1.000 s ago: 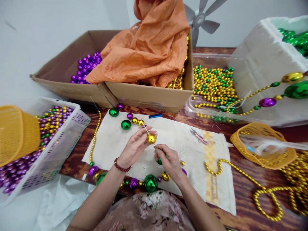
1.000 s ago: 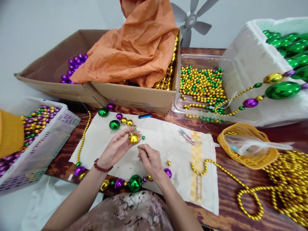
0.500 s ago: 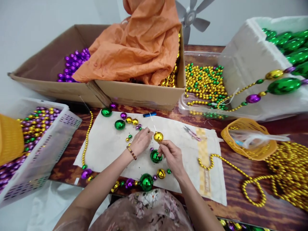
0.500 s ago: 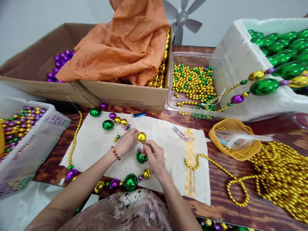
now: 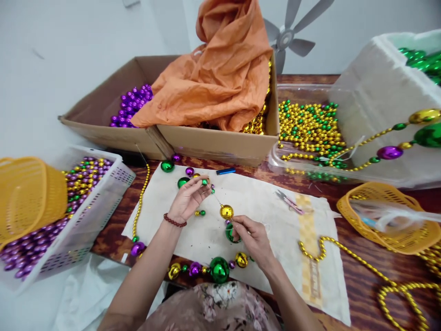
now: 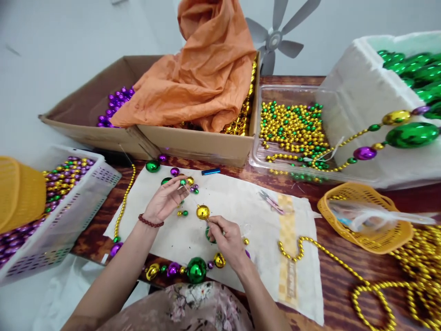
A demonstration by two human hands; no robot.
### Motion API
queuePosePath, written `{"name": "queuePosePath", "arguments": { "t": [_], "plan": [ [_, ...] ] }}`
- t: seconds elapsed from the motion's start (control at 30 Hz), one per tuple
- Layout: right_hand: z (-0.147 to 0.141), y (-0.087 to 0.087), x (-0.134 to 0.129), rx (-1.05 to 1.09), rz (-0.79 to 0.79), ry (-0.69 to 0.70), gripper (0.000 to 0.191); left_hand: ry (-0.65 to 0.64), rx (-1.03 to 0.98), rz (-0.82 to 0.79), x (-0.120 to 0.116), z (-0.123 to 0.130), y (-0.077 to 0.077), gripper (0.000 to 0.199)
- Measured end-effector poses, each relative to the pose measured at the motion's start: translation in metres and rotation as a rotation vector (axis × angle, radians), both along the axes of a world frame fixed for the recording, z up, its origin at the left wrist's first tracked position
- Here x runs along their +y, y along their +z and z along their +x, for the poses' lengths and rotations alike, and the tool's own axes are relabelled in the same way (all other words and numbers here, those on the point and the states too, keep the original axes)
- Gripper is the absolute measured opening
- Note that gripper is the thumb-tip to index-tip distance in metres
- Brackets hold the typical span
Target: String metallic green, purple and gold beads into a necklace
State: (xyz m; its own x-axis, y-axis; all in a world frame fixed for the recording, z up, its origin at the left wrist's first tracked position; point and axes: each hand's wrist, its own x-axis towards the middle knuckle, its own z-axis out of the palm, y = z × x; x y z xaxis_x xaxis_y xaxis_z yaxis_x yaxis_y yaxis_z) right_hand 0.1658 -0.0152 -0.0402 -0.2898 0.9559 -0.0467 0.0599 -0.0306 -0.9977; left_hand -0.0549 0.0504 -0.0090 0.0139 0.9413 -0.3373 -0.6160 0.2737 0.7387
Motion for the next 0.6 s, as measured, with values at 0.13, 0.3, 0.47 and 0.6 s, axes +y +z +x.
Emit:
{"name": "queuePosePath", "arguments": {
  "t": [0.13, 0.3, 0.47, 0.6],
  "plan": [
    [0.001, 0.001, -0.001, -0.036, 0.057, 0.01, 0.023, 0.05, -0.083, 0.001, -0.001, 0.001, 0.003, 0.014],
    [0.003, -0.003, -0.003, -0.062, 0.096, 0.011, 0.022, 0.076, -0.113, 0.001, -0.003, 0.004, 0.005, 0.015],
    [0.001, -0.006, -0.006, -0.075, 0.086, 0.013, 0.022, 0.096, -0.052, 0.026, -0.005, 0.006, 0.007, 0.018],
    [-0.001, -0.009, -0.006, -0.078, 0.075, 0.012, 0.021, 0.104, 0.144, 0.149, -0.013, 0.013, 0.007, 0.028]
  ]
}}
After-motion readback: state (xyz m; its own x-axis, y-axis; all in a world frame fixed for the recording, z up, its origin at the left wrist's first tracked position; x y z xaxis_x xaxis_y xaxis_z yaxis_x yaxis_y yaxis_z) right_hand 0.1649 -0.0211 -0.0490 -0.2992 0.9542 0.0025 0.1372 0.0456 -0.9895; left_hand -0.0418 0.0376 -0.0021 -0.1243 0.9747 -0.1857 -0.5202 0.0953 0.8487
